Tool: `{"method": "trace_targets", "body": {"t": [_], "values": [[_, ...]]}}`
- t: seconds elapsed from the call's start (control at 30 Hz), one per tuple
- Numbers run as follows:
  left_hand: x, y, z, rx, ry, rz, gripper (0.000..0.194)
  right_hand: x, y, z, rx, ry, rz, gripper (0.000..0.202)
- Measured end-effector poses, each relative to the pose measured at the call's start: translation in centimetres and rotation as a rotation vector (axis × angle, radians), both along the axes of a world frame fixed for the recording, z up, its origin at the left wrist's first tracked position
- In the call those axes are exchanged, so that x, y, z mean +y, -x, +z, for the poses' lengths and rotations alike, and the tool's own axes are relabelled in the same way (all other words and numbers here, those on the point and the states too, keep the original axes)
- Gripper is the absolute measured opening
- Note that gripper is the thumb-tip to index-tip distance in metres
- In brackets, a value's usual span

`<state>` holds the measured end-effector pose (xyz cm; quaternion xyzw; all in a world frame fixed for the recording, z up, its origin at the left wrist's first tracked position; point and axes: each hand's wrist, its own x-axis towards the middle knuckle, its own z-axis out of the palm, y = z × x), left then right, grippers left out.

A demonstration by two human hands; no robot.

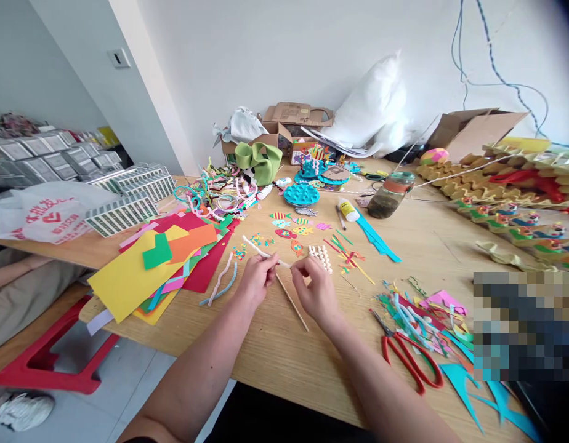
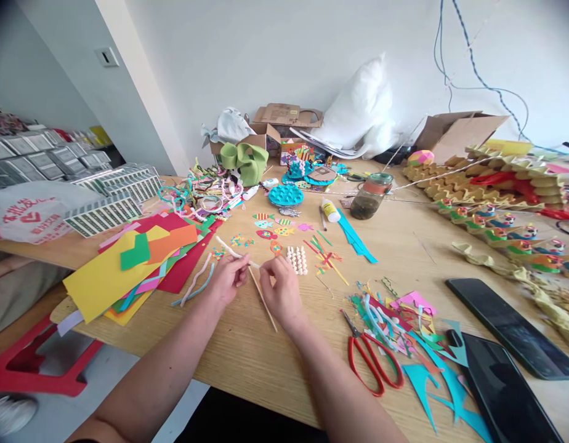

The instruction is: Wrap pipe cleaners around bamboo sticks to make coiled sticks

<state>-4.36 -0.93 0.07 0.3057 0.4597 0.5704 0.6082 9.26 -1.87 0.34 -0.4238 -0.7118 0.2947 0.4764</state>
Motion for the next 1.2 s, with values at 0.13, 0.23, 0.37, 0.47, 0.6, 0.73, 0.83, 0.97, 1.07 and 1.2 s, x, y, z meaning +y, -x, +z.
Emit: {"method": "trace_targets", "body": {"t": [0.13,0.23,0.37,0.47,0.6,0.73,0.83,0.97,1.07,1.2], "values": [[0.2,0.5,0.0,-0.155,0.076,-0.058,0.029,-0.5,-0.1,0.4,-0.364,-0.368,0.037,0.021],[0.3,0.8,0.3,-0.19,0.016,-0.037,0.026,-0.4,-0.1,0.4,-0.397,-0.353,0.047,0.021],[0.0,0.9,0.8,-0.163,-0.047,-0.099,0.024,0.0,-0.4,0.4,-0.189,-0.149,0.103,0.02],[-0.6,0.6,1.0,0.024,-0.072,-0.3,0.029,0.4,-0.8,0.5,0.054,0.107,0.078,0.022],[-1.4,0.0,0.9,0.318,-0.06,-0.581,0.034,1.3,-1.3,0.5,0.353,0.314,0.08,0.025],[-1.7,-0.5,0.7,0.442,-0.06,-0.671,0.036,1.7,-1.4,0.3,0.457,0.378,0.031,0.025],[-1.5,-0.6,0.6,0.402,-0.063,-0.637,0.039,1.8,-1.5,0.3,0.506,0.412,0.029,0.025],[-1.5,-0.4,0.5,0.322,-0.062,-0.597,0.039,2.0,-1.7,0.2,0.606,0.421,0.026,0.023],[-1.5,-0.3,0.6,0.281,-0.077,-0.61,0.039,2.1,-1.7,0.1,0.686,0.405,-0.012,0.022],[-1.4,-0.2,0.7,0.269,-0.071,-0.583,0.034,2.2,-1.9,0.3,0.747,0.381,-0.066,0.022]]}}
